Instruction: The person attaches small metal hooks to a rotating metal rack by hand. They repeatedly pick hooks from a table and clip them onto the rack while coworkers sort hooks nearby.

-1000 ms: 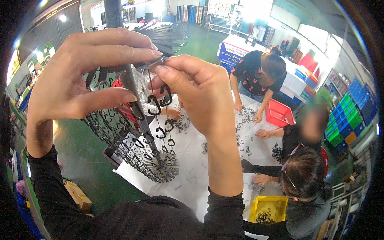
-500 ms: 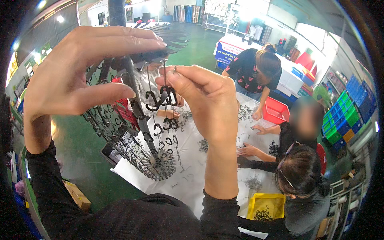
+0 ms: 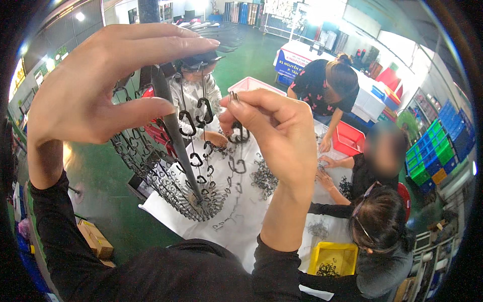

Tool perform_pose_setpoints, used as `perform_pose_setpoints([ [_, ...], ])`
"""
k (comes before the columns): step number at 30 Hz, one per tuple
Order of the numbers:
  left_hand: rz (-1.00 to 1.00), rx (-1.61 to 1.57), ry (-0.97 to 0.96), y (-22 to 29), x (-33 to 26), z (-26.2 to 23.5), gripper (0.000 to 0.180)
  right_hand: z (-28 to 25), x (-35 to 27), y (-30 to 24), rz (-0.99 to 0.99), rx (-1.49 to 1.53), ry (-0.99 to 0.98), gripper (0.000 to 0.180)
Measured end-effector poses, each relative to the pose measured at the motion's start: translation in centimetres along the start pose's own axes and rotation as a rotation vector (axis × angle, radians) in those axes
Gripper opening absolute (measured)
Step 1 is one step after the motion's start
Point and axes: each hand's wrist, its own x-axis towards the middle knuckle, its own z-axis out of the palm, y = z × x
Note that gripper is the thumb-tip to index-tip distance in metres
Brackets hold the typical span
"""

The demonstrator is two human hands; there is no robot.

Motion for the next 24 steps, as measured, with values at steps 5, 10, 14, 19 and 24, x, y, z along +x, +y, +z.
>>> perform_pose_setpoints([
  [5, 0.0, -0.197, 0.01, -0.7, 0.0, -0.3, 0.056, 1.9, 0.6, 0.5, -0.084, 0.081, 0.111, 0.015],
  [10, -0.002, -0.208, 0.007, -0.9, -0.2, 0.0, 0.05, 3.0, 0.7, 0.5, -0.11, 0.168, 0.114, 0.013],
  [14, -0.011, -0.131, 0.036, -0.5, -0.1, 0.3, 0.05, 2.3, -0.3, 0.3, -0.144, 0.113, 0.28, 0.012],
  [19, 0.012, 0.068, 0.015, 0.1, 0.0, 0.0, 0.057, 0.7, -0.3, 0.4, -0.085, 0.134, 0.087, 0.012],
  [24, 0.015, -0.152, 0.01, -0.2, 0.4, -0.1, 0.062, 1.8, -0.1, 0.7, -0.089, 0.137, 0.167, 0.014],
])
